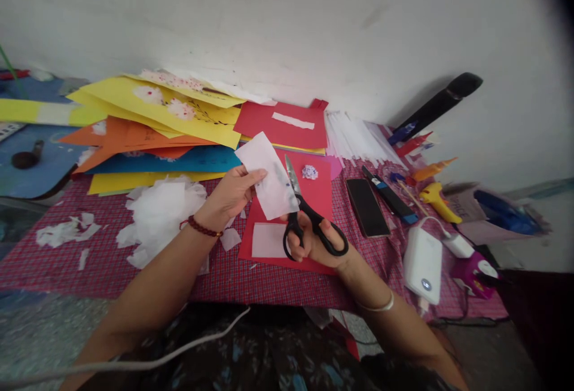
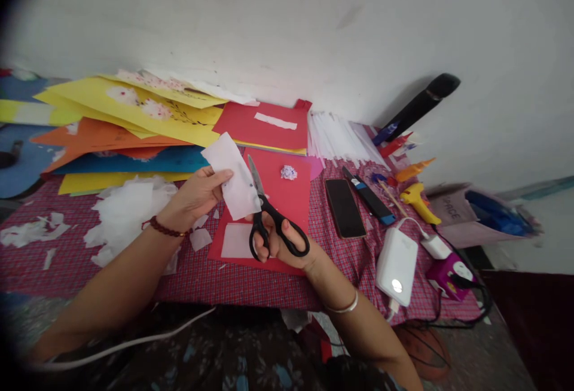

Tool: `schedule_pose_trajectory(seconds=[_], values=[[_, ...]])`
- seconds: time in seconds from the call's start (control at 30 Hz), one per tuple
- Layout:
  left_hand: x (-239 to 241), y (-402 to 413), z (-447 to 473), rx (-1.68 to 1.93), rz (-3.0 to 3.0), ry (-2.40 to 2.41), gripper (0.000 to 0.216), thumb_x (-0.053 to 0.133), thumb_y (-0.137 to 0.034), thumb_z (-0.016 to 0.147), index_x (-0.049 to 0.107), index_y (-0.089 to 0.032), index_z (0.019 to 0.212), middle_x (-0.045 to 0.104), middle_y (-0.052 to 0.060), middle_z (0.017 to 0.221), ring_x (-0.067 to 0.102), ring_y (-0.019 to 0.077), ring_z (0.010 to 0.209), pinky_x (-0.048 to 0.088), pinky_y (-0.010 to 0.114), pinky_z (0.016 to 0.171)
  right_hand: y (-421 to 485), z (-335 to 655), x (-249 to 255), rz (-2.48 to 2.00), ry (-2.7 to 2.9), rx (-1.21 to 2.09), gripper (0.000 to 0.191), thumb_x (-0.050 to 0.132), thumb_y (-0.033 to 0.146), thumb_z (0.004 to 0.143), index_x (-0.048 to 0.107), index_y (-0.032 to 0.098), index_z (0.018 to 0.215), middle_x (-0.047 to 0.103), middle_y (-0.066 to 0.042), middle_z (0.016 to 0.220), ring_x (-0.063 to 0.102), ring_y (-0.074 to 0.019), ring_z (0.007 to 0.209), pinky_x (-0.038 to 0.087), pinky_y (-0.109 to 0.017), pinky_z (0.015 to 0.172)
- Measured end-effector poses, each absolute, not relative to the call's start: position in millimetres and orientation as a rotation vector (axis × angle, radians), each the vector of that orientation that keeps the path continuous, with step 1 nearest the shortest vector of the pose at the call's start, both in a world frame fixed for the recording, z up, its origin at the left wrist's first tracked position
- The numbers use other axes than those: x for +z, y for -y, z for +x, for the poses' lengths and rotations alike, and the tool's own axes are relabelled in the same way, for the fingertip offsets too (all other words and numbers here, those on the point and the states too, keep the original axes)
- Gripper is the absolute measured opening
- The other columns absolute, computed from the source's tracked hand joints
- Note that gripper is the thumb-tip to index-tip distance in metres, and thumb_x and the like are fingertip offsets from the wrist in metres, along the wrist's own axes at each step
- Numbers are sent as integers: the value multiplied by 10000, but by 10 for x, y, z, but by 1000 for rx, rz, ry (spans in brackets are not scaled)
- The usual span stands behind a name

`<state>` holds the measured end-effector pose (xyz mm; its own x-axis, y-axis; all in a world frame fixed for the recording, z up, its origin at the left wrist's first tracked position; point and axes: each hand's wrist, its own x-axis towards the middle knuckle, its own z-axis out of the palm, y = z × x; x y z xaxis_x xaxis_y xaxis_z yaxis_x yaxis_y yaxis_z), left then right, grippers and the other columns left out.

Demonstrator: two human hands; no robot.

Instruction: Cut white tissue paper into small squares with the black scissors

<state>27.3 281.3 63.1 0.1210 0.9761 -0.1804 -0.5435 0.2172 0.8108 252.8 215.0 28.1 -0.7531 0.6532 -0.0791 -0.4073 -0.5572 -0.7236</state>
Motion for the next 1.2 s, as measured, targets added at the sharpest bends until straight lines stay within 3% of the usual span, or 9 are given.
schedule_pose_trajectory(seconds=[0.23,0.5,0.63,0.8,0.9,1.0,1.1,1.2], values=[[588,-2778,318,1078,704,-833,208,896,-252,661,753,-134,755,753,50,704,664,148,614,553,279,648,-2169,2516,285,-387,841,2336,542,695,710,837,593,236,1079,646,-15,869,572,-146,682,459,-308,671],[502,-2717,404,990,735,-813,299,904,-227,656,796,-137,919,803,95,894,718,200,766,556,329,790,-2170,2531,308,-526,778,2261,582,734,726,775,586,277,1114,630,9,843,557,-169,700,456,-341,675],[488,-2711,411,996,716,-785,289,891,-204,666,799,-155,936,803,91,916,721,211,801,558,350,827,-2154,2491,325,-551,763,2208,577,750,708,775,594,276,1124,602,25,796,489,-137,626,421,-300,616],[468,-2726,400,954,700,-776,272,909,-232,647,806,-138,881,799,97,858,715,203,769,563,345,819,-2153,2483,286,-509,912,2142,514,681,710,855,602,202,860,464,65,599,315,-79,472,290,-226,454],[465,-2732,402,949,708,-773,282,905,-239,656,809,-141,903,802,98,865,722,209,782,566,349,824,-2146,2488,287,-509,1001,2111,537,606,700,916,611,179,788,417,68,534,304,-78,442,265,-230,439],[471,-2732,398,960,726,-777,282,902,-241,652,810,-144,900,804,102,873,723,216,777,565,353,811,-2144,2472,323,-514,962,2117,540,647,718,875,661,181,920,528,32,617,423,-105,514,374,-251,521],[487,-2724,383,927,776,-797,236,892,-247,661,808,-139,854,804,103,867,711,201,741,560,327,758,-2163,2463,345,-513,799,2150,510,752,665,812,670,254,1103,641,11,858,507,-116,608,450,-273,603],[507,-2711,367,858,822,-827,215,883,-252,664,796,-137,825,800,100,843,699,187,685,554,305,681,-2188,2488,328,-517,698,2173,466,804,632,774,684,291,1068,644,26,853,506,-113,596,438,-252,566]])
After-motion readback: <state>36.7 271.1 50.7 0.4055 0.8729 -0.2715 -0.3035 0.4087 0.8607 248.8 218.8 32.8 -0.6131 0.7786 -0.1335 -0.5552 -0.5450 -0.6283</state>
